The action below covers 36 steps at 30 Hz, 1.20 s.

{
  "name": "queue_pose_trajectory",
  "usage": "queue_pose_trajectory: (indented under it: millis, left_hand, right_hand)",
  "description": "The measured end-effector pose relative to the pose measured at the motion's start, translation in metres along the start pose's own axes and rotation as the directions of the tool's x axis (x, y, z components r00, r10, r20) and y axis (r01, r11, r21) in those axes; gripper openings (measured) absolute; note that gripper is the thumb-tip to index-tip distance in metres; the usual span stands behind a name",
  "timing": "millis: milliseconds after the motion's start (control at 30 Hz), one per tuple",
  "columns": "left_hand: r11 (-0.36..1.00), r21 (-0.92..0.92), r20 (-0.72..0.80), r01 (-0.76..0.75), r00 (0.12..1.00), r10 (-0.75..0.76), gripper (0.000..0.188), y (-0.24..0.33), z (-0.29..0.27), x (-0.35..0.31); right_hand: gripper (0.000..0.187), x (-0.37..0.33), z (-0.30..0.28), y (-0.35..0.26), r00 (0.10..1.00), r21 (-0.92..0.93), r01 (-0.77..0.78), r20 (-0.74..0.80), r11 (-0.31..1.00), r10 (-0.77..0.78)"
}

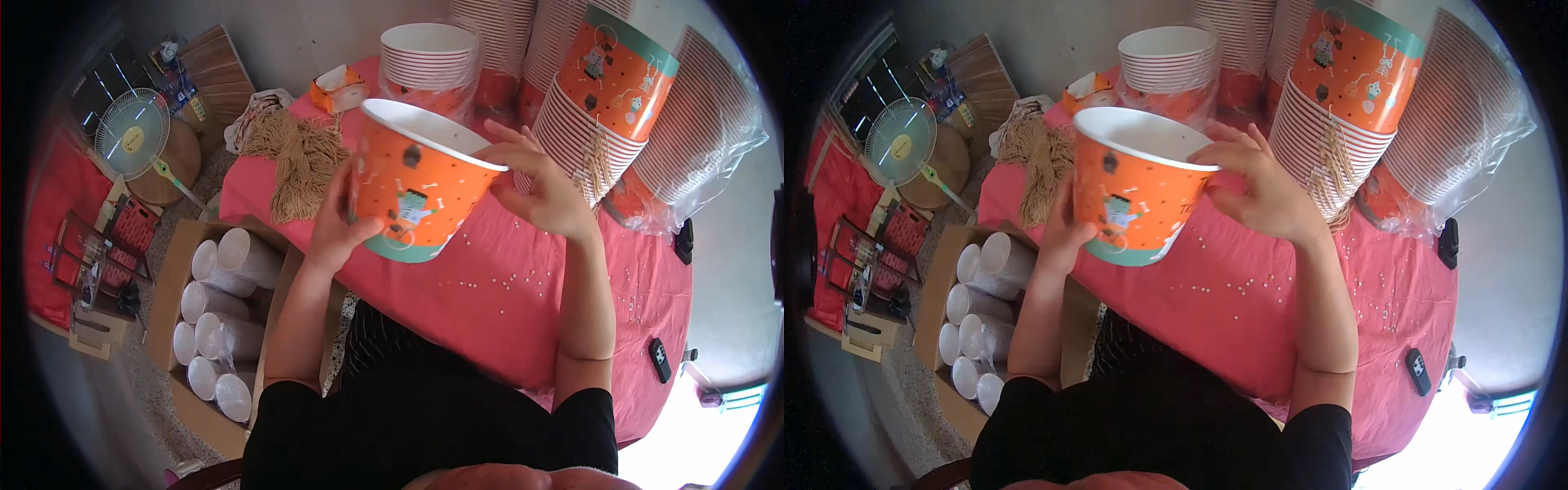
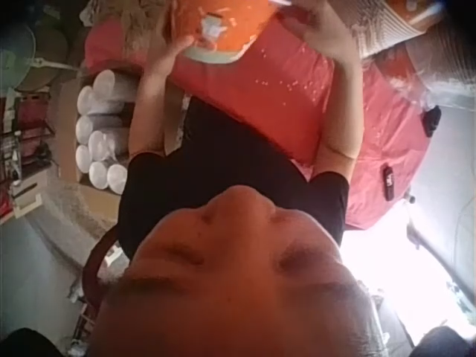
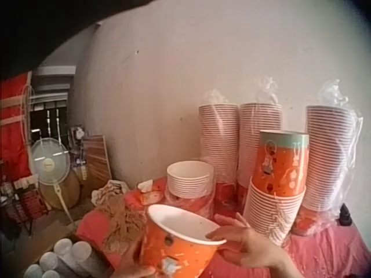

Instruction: Attaching handles to paper buckets.

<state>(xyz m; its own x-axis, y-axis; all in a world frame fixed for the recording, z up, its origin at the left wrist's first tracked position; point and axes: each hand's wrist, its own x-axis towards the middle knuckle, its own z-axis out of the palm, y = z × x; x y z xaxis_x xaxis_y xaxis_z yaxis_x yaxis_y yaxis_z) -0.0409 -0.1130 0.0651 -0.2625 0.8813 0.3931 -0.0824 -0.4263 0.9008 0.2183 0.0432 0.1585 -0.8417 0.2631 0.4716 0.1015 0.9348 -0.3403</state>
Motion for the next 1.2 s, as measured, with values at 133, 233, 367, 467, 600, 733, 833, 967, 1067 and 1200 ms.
queue_pose_trajectory:
  millis: [133, 233, 367, 467, 600, 733, 833, 967, 1067, 1200]
  left_hand:
    - [0.989, 0.144, -0.035, -0.033, 0.999, 0.039, 0.114, -0.005, 0.015, 0.001]
    - [0.988, 0.153, -0.037, -0.003, 0.999, 0.009, 0.113, -0.008, 0.024, -0.002]
    - [0.974, 0.223, -0.022, -0.049, 0.998, 0.055, 0.112, 0.0, 0.04, -0.005]
    - [0.968, 0.238, -0.017, -0.08, 0.996, 0.087, 0.112, 0.0, 0.047, -0.005]
    - [0.935, 0.328, -0.009, -0.134, 0.989, 0.145, 0.11, 0.005, 0.059, -0.004]
    - [0.895, 0.417, -0.005, -0.158, 0.984, 0.176, 0.109, -0.006, 0.058, -0.007]
    - [0.863, 0.471, 0.014, -0.181, 0.98, 0.198, 0.11, -0.01, 0.057, -0.006]
    - [0.859, 0.483, 0.008, -0.171, 0.982, 0.191, 0.109, -0.012, 0.058, -0.005]
    - [0.858, 0.482, 0.015, -0.178, 0.981, 0.195, 0.108, -0.016, 0.058, -0.003]
    - [0.846, 0.507, 0.012, -0.168, 0.982, 0.188, 0.107, -0.018, 0.058, -0.003]
  right_hand:
    - [0.03, 0.001, 0.001, -0.021, 1.0, 0.287, -0.014, -0.007, 0.958, 0.017]
    - [0.026, 0.001, -0.003, -0.026, 0.985, 0.555, -0.17, 0.084, 0.814, 0.149]
    - [0.022, -0.002, -0.005, -0.019, 0.99, 0.59, -0.137, 0.091, 0.796, 0.103]
    - [0.017, -0.003, -0.001, -0.014, 0.976, 0.775, -0.193, 0.09, 0.602, 0.197]
    - [0.016, -0.004, 0.001, -0.012, 0.976, 0.836, -0.174, 0.077, 0.52, 0.203]
    - [0.023, -0.004, -0.001, -0.014, 0.966, 0.84, -0.245, 0.169, 0.484, 0.196]
    - [0.024, -0.005, -0.002, -0.011, 0.96, 0.836, -0.27, 0.195, 0.477, 0.201]
    - [0.021, -0.003, 0.001, -0.009, 0.956, 0.853, -0.281, 0.208, 0.439, 0.208]
    - [0.021, -0.003, 0.005, -0.004, 0.956, 0.868, -0.282, 0.216, 0.409, 0.199]
    - [0.016, -0.002, 0.01, -0.001, 0.957, 0.866, -0.28, 0.215, 0.413, 0.197]
